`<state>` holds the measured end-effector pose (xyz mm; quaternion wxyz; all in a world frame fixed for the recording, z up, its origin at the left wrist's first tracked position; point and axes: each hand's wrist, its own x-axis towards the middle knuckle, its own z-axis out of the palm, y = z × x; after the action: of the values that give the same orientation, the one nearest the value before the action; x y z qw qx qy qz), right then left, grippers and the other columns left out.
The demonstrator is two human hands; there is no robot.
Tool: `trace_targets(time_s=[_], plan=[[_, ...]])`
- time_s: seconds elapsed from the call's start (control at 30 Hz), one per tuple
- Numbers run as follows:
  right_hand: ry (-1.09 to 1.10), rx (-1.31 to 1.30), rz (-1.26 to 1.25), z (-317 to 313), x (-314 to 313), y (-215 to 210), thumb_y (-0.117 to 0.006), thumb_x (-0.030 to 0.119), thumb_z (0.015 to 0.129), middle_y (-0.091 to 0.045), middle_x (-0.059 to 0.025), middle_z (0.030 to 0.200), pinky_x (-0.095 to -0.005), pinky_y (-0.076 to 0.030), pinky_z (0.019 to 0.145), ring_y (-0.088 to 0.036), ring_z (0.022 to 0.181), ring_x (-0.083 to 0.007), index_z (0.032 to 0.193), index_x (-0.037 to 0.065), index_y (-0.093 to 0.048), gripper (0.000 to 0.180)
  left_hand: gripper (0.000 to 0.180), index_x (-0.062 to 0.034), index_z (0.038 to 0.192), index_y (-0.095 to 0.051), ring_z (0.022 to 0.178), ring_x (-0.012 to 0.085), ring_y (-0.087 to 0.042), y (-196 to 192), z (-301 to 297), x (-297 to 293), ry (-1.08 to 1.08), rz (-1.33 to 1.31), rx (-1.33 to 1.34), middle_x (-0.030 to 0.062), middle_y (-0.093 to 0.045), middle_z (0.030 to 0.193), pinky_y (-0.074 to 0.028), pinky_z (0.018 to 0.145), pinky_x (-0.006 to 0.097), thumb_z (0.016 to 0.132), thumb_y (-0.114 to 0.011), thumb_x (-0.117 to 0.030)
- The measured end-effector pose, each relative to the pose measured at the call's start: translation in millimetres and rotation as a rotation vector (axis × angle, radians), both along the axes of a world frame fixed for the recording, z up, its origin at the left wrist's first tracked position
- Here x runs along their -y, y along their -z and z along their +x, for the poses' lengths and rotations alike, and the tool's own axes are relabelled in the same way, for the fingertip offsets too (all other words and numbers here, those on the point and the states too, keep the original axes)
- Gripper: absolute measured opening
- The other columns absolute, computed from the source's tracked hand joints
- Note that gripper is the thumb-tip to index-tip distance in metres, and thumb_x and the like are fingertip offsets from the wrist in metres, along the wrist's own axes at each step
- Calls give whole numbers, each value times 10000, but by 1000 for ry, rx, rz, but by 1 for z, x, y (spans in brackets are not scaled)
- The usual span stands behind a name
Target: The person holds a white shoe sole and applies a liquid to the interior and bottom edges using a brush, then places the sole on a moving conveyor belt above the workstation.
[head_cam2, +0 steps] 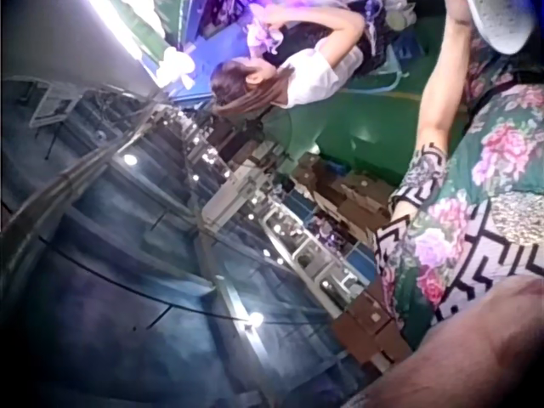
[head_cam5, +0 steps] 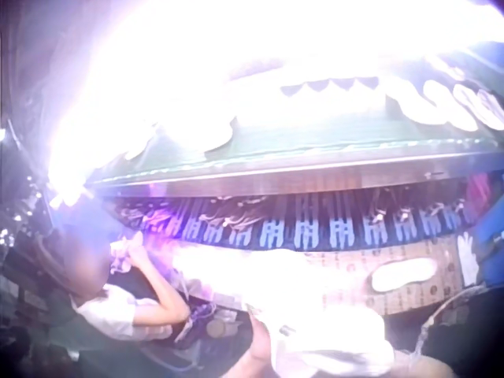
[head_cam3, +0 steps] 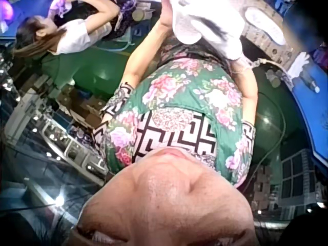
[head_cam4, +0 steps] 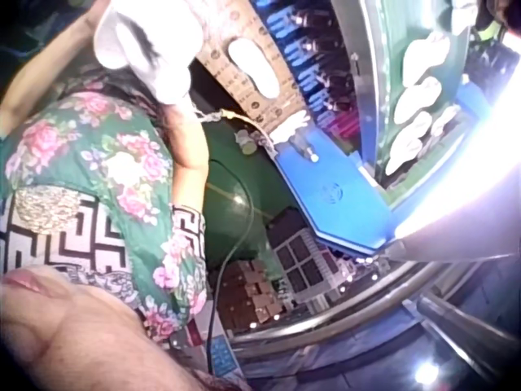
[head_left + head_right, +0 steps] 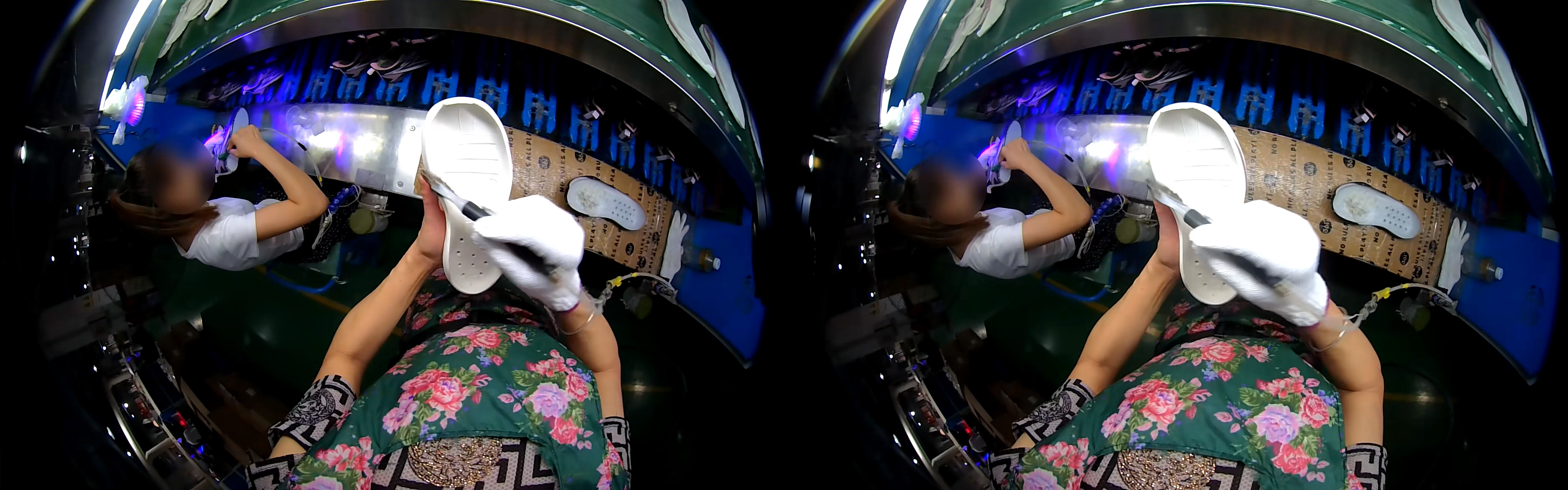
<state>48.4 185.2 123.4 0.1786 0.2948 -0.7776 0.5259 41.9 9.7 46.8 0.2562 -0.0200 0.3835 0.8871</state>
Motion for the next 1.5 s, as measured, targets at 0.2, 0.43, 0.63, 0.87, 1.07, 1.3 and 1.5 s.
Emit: trace_targets(time_s=[0.2,0.43,0.63,0.87,1.07,1.3,1.5], plan=[[96,-62,-2,-9,-5,2,-779,28,740,-717,-90,891,-340,-556,701,-709,804,-265,1029,95,-750,298,1047,-77,1502,-336,1247,269,-572,-7,-8,-1,-13,7,-19,153,-545,1379,-501,1036,437,852,-124,-870],[68,140,-154,-4,-9,2,-805,36,724,-743,-82,928,-320,-565,724,-711,790,-217,984,89,-757,270,1029,-116,1565,-211,1332,300,-482,-2,-15,9,78,391,12,149,-414,1494,-441,1095,476,865,-189,-870],[-32,2,25,5,3,10,-795,60,739,-725,-79,894,-332,-554,695,-706,774,-246,1031,132,-756,303,1144,-23,1380,-455,898,265,-701,2,-22,13,43,121,-15,188,-678,1033,-603,764,398,779,-131,-941],[62,-36,-10,-2,-1,17,-799,42,726,-738,-92,941,-332,-572,706,-718,795,-242,1018,99,-760,300,1155,-32,1342,-472,845,284,-699,-7,-28,9,-205,115,101,208,-670,982,-600,771,427,754,-114,-960],[-234,207,-231,8,3,8,-797,14,711,-745,-110,901,-331,-563,739,-730,847,-270,966,93,-763,269,1209,11,1297,-479,842,343,-684,12,-31,22,77,366,87,235,-639,1006,-607,665,480,683,-249,-1004],[-96,-109,-6,17,9,38,-818,55,722,-735,-86,900,-327,-549,640,-713,754,-237,1030,114,-749,321,1154,-54,1302,-522,933,374,-637,0,-45,9,135,652,64,218,-631,1076,-562,745,526,658,-361,-999],[-56,124,-178,10,6,13,-780,35,752,-727,-77,843,-328,-548,623,-700,685,-234,907,101,-758,170,1196,0,1203,-564,921,338,-621,17,-56,21,137,514,50,161,-636,1028,-548,754,489,604,-389,-1020]])
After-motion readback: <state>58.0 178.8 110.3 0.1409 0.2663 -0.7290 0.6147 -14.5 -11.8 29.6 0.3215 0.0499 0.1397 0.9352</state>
